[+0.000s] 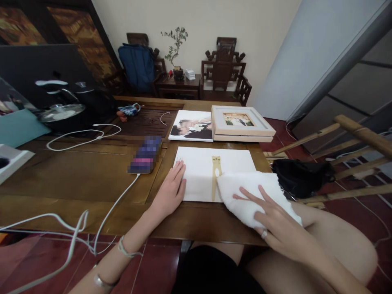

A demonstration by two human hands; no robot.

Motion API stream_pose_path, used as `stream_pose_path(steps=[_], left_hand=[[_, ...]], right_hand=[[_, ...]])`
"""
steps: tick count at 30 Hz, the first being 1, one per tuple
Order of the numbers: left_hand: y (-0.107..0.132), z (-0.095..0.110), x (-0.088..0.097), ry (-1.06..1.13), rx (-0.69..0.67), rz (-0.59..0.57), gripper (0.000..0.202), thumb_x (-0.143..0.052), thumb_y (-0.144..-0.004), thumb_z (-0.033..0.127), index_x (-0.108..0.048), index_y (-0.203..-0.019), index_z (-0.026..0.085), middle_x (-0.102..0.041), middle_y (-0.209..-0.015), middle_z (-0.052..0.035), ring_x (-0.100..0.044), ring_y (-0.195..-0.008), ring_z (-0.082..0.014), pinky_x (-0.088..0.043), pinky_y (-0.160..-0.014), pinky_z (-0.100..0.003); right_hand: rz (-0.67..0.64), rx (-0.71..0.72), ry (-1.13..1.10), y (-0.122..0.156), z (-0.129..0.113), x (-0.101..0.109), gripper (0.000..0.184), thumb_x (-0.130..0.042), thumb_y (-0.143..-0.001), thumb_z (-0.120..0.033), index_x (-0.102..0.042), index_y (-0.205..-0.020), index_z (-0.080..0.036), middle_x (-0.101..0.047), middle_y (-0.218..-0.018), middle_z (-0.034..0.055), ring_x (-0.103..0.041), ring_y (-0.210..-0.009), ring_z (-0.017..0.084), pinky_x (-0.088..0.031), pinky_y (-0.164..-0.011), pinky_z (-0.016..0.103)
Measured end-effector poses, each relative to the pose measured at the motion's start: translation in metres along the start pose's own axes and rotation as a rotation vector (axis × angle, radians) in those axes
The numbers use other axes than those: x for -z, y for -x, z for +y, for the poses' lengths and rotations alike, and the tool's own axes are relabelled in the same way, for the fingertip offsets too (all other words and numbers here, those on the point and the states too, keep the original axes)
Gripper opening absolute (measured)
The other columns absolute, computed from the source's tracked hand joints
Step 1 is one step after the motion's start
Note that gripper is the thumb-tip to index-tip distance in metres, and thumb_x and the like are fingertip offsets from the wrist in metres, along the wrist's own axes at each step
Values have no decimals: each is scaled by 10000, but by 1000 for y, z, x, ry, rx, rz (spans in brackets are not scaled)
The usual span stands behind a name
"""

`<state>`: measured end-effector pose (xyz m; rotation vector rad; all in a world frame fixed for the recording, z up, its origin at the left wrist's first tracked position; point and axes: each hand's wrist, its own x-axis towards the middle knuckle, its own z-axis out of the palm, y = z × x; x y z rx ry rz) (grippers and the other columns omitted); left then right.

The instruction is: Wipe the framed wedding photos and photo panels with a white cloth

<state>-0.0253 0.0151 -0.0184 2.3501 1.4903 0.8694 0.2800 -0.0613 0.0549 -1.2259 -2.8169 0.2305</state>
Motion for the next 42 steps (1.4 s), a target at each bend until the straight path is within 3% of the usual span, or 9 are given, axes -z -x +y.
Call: stream_pose_path(steps=[7,13,19,25,29,33,37,40,42], left_hand=[[0,-1,0,-11,-8,-1,467,-332,-952,243,-355,-1395,99,-329,-1490,-172,-247,-1405,-250,-241,-1141,-477],[0,-2,0,-26,-11,-8,470,-326,-952,240,-349,-1397,93,-336,-1486,-176,-247,-1406,-244,-247,-1140,-475],[0,-1,1,-9,-11,-4,470,-331,-949,236,-359,-1392,82,-336,-1485,-181,-244,-1406,-250,-246,-1141,-477],[0,0,0,-6,1,-3,471,-334,-947,240,-354,-1397,102,-328,-1490,-176,-247,-1404,-259,-250,-1134,-492],[0,-1,-1,-5,-1,2,468,-336,-946,241,-354,-1397,116,-336,-1488,-167,-253,-1402,-258,-253,-1132,-496],[0,-2,-1,-3,-6,2,467,-333,-946,235,-353,-1395,110,-335,-1488,-170,-250,-1403,-257,-252,-1134,-493],[0,-1,-1,-9,-7,0,469,-333,-947,237,-345,-1400,117,-332,-1490,-168,-251,-1403,-256,-257,-1132,-497],[0,-1,0,-7,-6,-6,469,-330,-949,237,-343,-1401,115,-333,-1488,-172,-251,-1404,-257,-257,-1132,-499],[0,-1,1,-7,-4,-10,468,-331,-950,237,-343,-1402,118,-329,-1491,-170,-244,-1406,-255,-255,-1134,-497]], right_hand=[[112,-73,-40,-75,73,5,218,-390,-904,-230,-600,-944,-189,-591,-1267,122,-420,-1288,312,-232,-1074,600],[138,-158,-9,-117,100,11,263,-343,-948,-321,-556,-856,-198,-691,-888,73,-636,-869,273,-315,-1004,547],[149,-95,6,-71,62,-1,200,-378,-876,-162,-572,-902,-206,-576,-1278,121,-415,-1285,303,-218,-1092,582],[68,-6,-9,4,-1,-2,181,-427,-730,-50,-505,-684,-206,-405,-1449,84,-261,-1376,303,-206,-1109,596],[2,2,-74,15,-8,7,182,-436,-775,-71,-547,-741,-212,-464,-1411,41,-299,-1364,267,-232,-1123,537],[31,-101,-150,-19,20,11,173,-423,-900,-231,-596,-905,-226,-588,-1284,57,-415,-1299,271,-306,-1087,496],[113,-218,-195,-80,51,7,257,-355,-949,-345,-554,-842,-221,-683,-1025,55,-603,-1074,282,-306,-1054,536],[216,-312,-207,-121,57,1,262,-331,-957,-346,-538,-878,-206,-685,-898,54,-640,-945,277,-227,-1053,612],[246,-318,-191,-135,48,-6,234,-324,-951,-274,-543,-937,-192,-679,-971,91,-599,-1042,298,-186,-1049,644]])
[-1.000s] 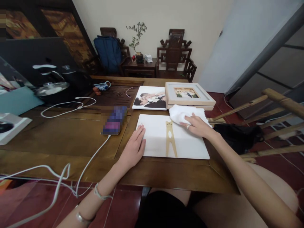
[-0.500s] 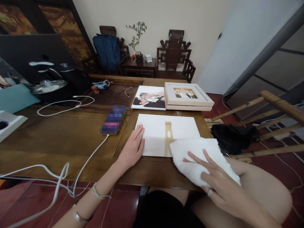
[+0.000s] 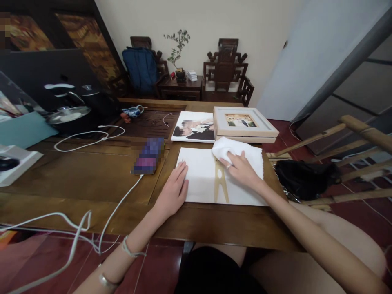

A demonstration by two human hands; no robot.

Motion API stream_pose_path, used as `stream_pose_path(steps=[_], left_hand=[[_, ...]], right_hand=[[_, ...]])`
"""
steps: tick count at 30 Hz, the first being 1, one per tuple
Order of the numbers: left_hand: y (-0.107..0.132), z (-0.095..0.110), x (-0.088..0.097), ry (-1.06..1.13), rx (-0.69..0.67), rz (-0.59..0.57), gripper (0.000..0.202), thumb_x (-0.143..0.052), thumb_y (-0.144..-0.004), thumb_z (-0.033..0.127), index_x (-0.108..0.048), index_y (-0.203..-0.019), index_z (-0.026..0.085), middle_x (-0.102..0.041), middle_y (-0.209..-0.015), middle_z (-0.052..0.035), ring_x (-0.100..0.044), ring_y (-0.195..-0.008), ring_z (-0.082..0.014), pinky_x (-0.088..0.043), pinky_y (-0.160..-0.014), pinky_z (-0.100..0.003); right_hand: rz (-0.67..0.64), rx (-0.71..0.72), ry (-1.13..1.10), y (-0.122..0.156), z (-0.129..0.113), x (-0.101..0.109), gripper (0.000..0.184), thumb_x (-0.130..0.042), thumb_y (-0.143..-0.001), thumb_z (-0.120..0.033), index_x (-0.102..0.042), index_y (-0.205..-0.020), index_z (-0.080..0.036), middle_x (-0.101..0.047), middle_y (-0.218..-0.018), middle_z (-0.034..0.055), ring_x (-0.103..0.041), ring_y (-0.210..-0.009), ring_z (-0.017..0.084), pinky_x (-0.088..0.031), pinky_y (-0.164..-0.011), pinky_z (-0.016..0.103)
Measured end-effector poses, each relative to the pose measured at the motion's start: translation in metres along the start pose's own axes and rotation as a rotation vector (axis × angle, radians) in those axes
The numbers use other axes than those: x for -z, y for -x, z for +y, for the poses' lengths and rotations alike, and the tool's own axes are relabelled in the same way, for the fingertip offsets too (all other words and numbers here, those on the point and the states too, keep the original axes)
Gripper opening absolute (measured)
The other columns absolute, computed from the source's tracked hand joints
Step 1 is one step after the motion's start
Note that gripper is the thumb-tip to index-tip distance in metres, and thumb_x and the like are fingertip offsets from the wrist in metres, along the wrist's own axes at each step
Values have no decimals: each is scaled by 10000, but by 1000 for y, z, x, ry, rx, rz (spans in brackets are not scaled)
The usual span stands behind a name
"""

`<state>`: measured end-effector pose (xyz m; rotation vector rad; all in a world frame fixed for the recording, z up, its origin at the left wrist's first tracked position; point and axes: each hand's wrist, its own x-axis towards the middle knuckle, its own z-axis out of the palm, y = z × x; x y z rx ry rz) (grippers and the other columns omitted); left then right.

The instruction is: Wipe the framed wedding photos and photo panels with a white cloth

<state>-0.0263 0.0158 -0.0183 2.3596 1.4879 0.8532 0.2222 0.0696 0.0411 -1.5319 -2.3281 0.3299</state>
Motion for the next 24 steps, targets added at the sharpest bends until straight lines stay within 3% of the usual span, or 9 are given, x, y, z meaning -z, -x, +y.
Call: stream_pose_path(steps=[2,5,9,12,15,20,24], left_hand=[[0,0,0,-2,2,0,465,-332,-950,235,-346,-1400,117,-326,-1492,-170,-243,-1407,-252,-253,-1136,-493],[0,-1,-1,-3,-4,6,463,-333,-950,230,-348,-1396,108,-326,-1491,-177,-242,-1407,-250,-254,-1134,-492],[0,-1,-2,-1,-10,10,462,-337,-947,224,-344,-1397,116,-323,-1492,-176,-243,-1406,-257,-261,-1128,-505],[0,-1,-3,2,-12,9,466,-334,-946,220,-339,-1400,113,-323,-1491,-182,-241,-1406,-263,-259,-1126,-512],[0,-1,-3,14,-13,17,470,-337,-944,225,-337,-1403,127,-326,-1491,-176,-247,-1404,-265,-260,-1124,-518],[0,-1,-2,21,-4,17,463,-339,-945,235,-356,-1395,126,-337,-1486,-174,-256,-1401,-263,-264,-1124,-507],[0,0,-1,14,-5,13,461,-338,-949,235,-357,-1393,113,-337,-1484,-181,-246,-1405,-257,-254,-1130,-498]], right_hand=[[-19,76,44,6,-14,-10,227,-341,-909,-164,-555,-984,-170,-634,-1131,152,-465,-1230,327,-164,-1050,663],[-74,229,114,40,-38,-19,281,-387,-811,-60,-586,-987,-154,-486,-1357,189,-228,-1378,345,-121,-1045,706],[-146,322,100,98,-67,-19,290,-438,-752,-40,-618,-931,-178,-385,-1457,133,-165,-1398,341,-104,-1049,722],[-214,351,82,118,-77,-13,255,-457,-772,-78,-623,-924,-197,-367,-1472,100,-166,-1399,335,-132,-1052,720],[-254,347,90,103,-74,-7,270,-429,-804,-104,-609,-967,-221,-410,-1449,81,-200,-1397,300,-184,-1053,703],[-245,319,188,26,-51,-4,305,-389,-835,-76,-580,-1071,-114,-561,-1248,225,-253,-1377,302,-215,-1036,676],[-218,297,266,-21,-41,-9,298,-398,-883,-119,-573,-1125,-109,-522,-1301,226,-275,-1352,364,-247,-985,701]])
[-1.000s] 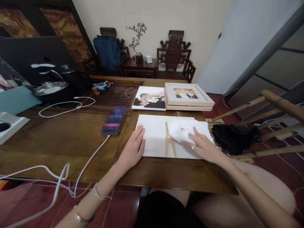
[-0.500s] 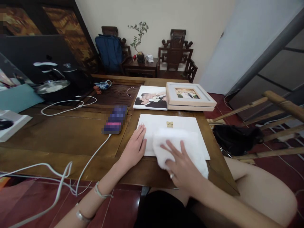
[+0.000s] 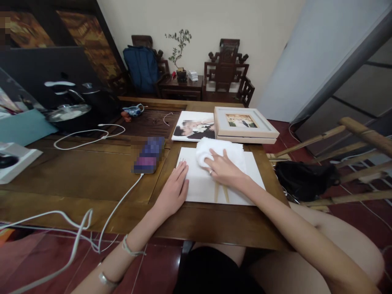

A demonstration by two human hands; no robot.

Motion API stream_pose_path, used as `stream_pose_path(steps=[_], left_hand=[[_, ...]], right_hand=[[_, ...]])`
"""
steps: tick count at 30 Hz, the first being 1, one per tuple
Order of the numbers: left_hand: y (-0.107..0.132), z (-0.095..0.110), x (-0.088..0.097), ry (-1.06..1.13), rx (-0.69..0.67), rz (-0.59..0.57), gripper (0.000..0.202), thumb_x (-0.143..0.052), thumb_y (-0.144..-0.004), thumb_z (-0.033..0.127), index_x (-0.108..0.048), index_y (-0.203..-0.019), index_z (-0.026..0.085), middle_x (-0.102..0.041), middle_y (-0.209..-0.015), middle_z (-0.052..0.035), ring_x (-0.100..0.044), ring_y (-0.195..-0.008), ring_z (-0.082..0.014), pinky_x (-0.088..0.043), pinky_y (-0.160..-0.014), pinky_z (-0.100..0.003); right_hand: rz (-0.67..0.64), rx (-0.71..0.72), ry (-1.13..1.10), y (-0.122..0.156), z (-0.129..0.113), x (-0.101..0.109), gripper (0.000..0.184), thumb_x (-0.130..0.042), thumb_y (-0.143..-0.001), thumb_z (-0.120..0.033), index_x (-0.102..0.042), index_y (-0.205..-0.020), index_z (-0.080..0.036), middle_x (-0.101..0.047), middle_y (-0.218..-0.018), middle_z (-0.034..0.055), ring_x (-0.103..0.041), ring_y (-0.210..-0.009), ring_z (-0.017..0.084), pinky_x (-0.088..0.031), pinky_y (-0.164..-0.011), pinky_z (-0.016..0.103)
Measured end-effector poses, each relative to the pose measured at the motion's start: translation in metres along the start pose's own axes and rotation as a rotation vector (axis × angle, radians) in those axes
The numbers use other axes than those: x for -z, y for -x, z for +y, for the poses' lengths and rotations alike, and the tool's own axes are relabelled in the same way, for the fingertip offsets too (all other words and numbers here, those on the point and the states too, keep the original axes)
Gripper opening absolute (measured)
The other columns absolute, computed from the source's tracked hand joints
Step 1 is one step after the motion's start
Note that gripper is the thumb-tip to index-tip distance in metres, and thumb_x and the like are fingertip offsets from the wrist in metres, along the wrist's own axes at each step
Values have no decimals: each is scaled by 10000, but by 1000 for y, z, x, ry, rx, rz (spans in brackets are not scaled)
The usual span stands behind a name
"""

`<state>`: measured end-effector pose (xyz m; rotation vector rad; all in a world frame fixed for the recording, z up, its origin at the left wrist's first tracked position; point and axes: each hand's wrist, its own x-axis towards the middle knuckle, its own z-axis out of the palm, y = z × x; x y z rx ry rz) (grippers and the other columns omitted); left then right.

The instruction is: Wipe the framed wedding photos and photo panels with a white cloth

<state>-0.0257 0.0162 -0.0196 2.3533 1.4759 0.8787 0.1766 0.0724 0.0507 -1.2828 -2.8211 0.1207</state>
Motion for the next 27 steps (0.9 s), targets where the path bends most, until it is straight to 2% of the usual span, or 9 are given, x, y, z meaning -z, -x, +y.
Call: stream_pose_path(steps=[4,6,11,14,17,20,23,25,27], left_hand=[[0,0,-1,8,-6,11,462,-343,-952,233,-340,-1407,153,-344,-1487,-154,-250,-1404,-255,-260,-1126,-511],[1,-1,-2,15,-7,20,464,-342,-953,231,-336,-1411,163,-344,-1488,-148,-254,-1402,-256,-261,-1126,-512],[1,-2,-1,36,-6,-9,481,-325,-947,208,-307,-1425,153,-312,-1503,-154,-220,-1414,-252,-242,-1136,-506],[2,-4,-1,46,-11,-23,482,-322,-944,201,-309,-1424,159,-301,-1507,-155,-214,-1415,-256,-241,-1135,-513],[1,-4,-1,40,-25,-7,482,-309,-948,196,-304,-1428,157,-309,-1504,-155,-223,-1413,-254,-243,-1135,-510],[1,-3,-2,21,-22,8,472,-310,-951,204,-323,-1420,152,-334,-1492,-154,-239,-1407,-257,-250,-1130,-513],[0,-1,-1,10,-7,4,459,-314,-953,218,-356,-1400,125,-347,-1481,-174,-256,-1401,-261,-256,-1128,-509],[0,-1,-1,10,-4,5,458,-313,-955,223,-359,-1399,122,-342,-1483,-175,-251,-1403,-260,-251,-1130,-507],[0,-1,-1,16,-10,12,463,-315,-956,225,-343,-1410,141,-342,-1486,-162,-247,-1405,-258,-251,-1129,-511]], right_hand=[[45,35,86,1,-10,-8,334,-435,-863,-85,-596,-1149,-145,-368,-1455,179,-222,-1362,397,-163,-1032,694],[46,80,91,18,-26,-13,313,-450,-874,-109,-627,-1122,-181,-366,-1461,156,-219,-1365,394,-130,-1053,683],[50,193,-3,74,-74,-23,231,-491,-890,-202,-687,-998,-260,-357,-1474,102,-222,-1364,403,-156,-1040,712],[33,228,-56,86,-82,-22,218,-504,-871,-218,-698,-962,-257,-369,-1468,103,-238,-1356,418,-169,-1034,718],[-14,202,-67,70,-65,-14,290,-488,-838,-174,-660,-1065,-232,-421,-1435,126,-282,-1349,385,-211,-1033,697],[-9,116,-24,32,-35,-6,352,-432,-839,-112,-615,-1132,-174,-428,-1427,145,-283,-1356,348,-218,-1041,673],[7,48,43,-5,-13,-3,401,-448,-829,-108,-559,-1213,-138,-371,-1456,174,-259,-1355,383,-214,-1021,695],[1,31,97,-19,-8,-4,445,-466,-818,-86,-530,-1256,-137,-336,-1472,189,-244,-1350,417,-223,-997,717],[6,29,139,-19,-14,-7,429,-441,-841,-62,-541,-1250,-146,-317,-1481,189,-227,-1353,430,-213,-1002,718]])
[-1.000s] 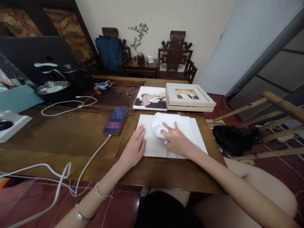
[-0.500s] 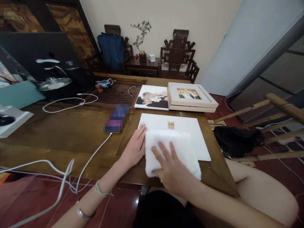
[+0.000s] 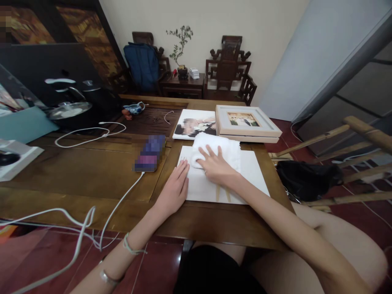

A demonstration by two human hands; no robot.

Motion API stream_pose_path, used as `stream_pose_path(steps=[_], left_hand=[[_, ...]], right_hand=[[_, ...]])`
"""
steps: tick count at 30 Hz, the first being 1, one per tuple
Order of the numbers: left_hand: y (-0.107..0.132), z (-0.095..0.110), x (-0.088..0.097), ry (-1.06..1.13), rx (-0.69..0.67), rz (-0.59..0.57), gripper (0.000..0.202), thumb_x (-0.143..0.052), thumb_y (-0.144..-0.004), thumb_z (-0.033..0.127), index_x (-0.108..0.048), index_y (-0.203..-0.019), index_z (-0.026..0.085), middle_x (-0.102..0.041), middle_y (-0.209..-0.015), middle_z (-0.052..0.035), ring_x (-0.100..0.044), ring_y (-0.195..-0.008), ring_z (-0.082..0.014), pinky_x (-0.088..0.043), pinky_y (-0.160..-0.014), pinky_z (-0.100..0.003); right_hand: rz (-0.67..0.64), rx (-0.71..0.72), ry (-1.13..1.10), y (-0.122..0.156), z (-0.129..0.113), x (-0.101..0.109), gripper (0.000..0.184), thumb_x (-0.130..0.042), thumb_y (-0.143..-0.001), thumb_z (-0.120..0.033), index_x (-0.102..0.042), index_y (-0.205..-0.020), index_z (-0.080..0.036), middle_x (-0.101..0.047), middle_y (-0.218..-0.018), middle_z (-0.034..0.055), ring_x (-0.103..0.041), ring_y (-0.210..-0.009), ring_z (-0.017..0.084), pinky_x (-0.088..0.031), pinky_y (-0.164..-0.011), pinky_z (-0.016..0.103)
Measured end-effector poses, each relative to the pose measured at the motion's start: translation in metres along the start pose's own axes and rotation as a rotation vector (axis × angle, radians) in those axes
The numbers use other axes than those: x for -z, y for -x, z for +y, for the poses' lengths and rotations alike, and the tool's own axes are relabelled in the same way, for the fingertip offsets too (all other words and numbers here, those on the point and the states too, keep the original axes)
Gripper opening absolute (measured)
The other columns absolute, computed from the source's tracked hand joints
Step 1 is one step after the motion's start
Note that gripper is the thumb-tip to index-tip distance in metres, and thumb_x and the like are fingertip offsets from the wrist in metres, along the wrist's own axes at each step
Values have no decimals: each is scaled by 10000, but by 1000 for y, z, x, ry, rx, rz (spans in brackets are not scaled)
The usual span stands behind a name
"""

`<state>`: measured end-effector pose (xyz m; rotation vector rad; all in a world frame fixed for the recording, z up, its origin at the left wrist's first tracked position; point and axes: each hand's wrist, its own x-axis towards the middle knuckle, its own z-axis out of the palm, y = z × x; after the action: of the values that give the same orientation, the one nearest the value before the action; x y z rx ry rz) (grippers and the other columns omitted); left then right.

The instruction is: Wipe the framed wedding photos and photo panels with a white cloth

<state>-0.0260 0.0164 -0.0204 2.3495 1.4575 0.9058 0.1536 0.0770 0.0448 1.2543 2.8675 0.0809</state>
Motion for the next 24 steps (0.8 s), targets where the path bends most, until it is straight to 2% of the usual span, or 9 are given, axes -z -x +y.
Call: stream_pose_path(steps=[4,8,10,12,15,19,22,24], left_hand=[[1,-1,0,19,-16,12,486,-299,-956,206,-286,-1440,175,-343,-1489,-144,-248,-1404,-255,-257,-1128,-517],[1,-2,0,27,-17,-7,497,-308,-950,203,-270,-1445,178,-312,-1506,-139,-225,-1411,-252,-248,-1133,-515],[1,-2,0,29,-10,-14,490,-316,-947,203,-289,-1436,179,-308,-1508,-137,-221,-1413,-250,-251,-1132,-513],[1,-2,0,24,0,-19,479,-314,-947,198,-311,-1424,160,-314,-1503,-147,-225,-1412,-249,-252,-1134,-504],[0,-2,-1,7,5,-18,468,-305,-951,203,-334,-1408,112,-326,-1491,-176,-235,-1409,-251,-248,-1137,-497],[0,-1,-1,24,12,-8,460,-319,-954,227,-355,-1401,126,-340,-1487,-163,-245,-1406,-254,-241,-1136,-506],[0,2,5,116,37,6,470,-331,-960,266,-335,-1417,155,-336,-1494,-138,-258,-1403,-243,-220,-1147,-487],[1,3,10,234,98,62,482,-324,-968,301,-302,-1435,182,-332,-1501,-113,-287,-1392,-223,-227,-1151,-452]], right_hand=[[13,42,15,35,-33,0,328,-364,-940,-156,-643,-1110,-182,-323,-1480,174,-239,-1346,440,-212,-1017,701],[7,146,-53,83,-69,4,284,-424,-931,-215,-688,-1036,-217,-332,-1476,171,-267,-1324,471,-239,-970,745],[-2,174,-92,97,-76,5,254,-464,-904,-231,-708,-976,-230,-332,-1480,156,-259,-1325,479,-241,-970,750],[-17,172,-113,101,-71,5,236,-494,-865,-209,-715,-947,-236,-341,-1478,142,-255,-1330,471,-248,-988,732],[-36,118,-109,82,-48,4,322,-476,-821,-109,-686,-1042,-214,-369,-1465,141,-260,-1345,427,-251,-1017,692],[0,-64,-28,29,-17,-2,389,-420,-837,-58,-626,-1151,-158,-365,-1460,173,-246,-1350,426,-226,-1003,715],[21,-155,9,-4,-18,-8,377,-426,-858,-85,-599,-1192,-104,-337,-1457,231,-248,-1325,485,-219,-955,764],[47,-141,7,-11,-30,-9,365,-404,-889,-122,-598,-1198,-102,-325,-1467,220,-243,-1327,484,-205,-977,750]])
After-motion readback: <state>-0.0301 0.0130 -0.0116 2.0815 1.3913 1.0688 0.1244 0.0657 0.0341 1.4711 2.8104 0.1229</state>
